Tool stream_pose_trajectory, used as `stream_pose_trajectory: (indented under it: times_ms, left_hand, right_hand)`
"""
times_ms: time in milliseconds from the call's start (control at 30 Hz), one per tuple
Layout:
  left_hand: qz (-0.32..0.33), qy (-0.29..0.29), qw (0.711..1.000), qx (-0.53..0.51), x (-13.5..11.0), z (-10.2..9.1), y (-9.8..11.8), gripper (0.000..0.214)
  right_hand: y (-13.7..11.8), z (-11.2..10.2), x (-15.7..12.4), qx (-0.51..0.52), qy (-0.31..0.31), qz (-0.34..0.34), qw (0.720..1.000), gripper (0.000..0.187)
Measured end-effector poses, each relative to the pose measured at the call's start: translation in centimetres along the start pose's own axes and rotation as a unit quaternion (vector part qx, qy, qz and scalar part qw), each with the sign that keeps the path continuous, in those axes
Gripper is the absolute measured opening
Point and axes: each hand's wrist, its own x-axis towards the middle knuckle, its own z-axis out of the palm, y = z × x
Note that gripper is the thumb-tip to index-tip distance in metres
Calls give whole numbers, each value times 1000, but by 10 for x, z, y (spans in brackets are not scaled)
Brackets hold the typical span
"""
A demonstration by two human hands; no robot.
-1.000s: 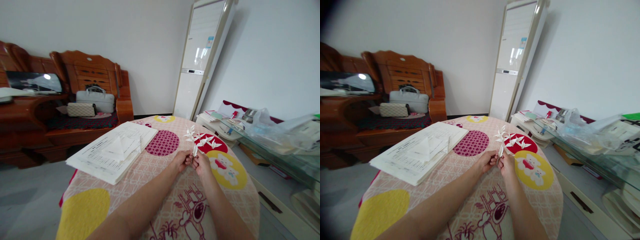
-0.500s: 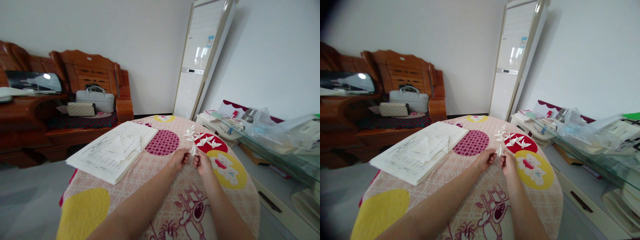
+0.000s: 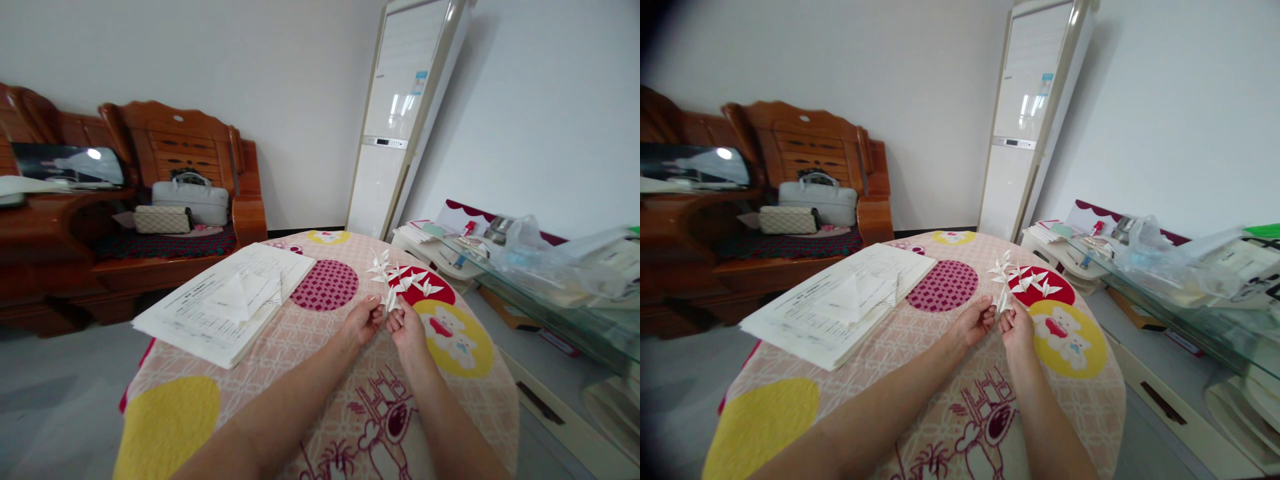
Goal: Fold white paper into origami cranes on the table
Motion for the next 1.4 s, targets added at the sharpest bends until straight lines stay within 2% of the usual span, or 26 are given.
stream_pose_trajectory:
  times_ms: [233, 400, 600, 900, 1100, 1400]
  left_hand:
    - [-40, -44, 998, -12, 1, -2, 2, 24]
    - [-38, -46, 998, -29, 3, -4, 1, 21]
    - [-50, -45, 997, -45, -1, -4, 6, 21]
    - [-21, -3, 997, -68, 2, -3, 3, 22]
    - [-3, -5, 997, -72, 0, -3, 4, 21]
    - [20, 3, 999, -44, 0, -2, 3, 21]
  right_hand:
    - [-1, -2, 3, 19, -46, -6, 999, 46]
    - [0, -4, 5, 34, -50, -12, 998, 47]
    - [-3, -4, 3, 44, -63, -6, 997, 38]
    - [-4, -7, 2, 46, -48, -18, 998, 47]
    - [-2, -7, 3, 25, -65, -31, 997, 41]
    - [-3, -7, 4, -69, -41, -75, 994, 36]
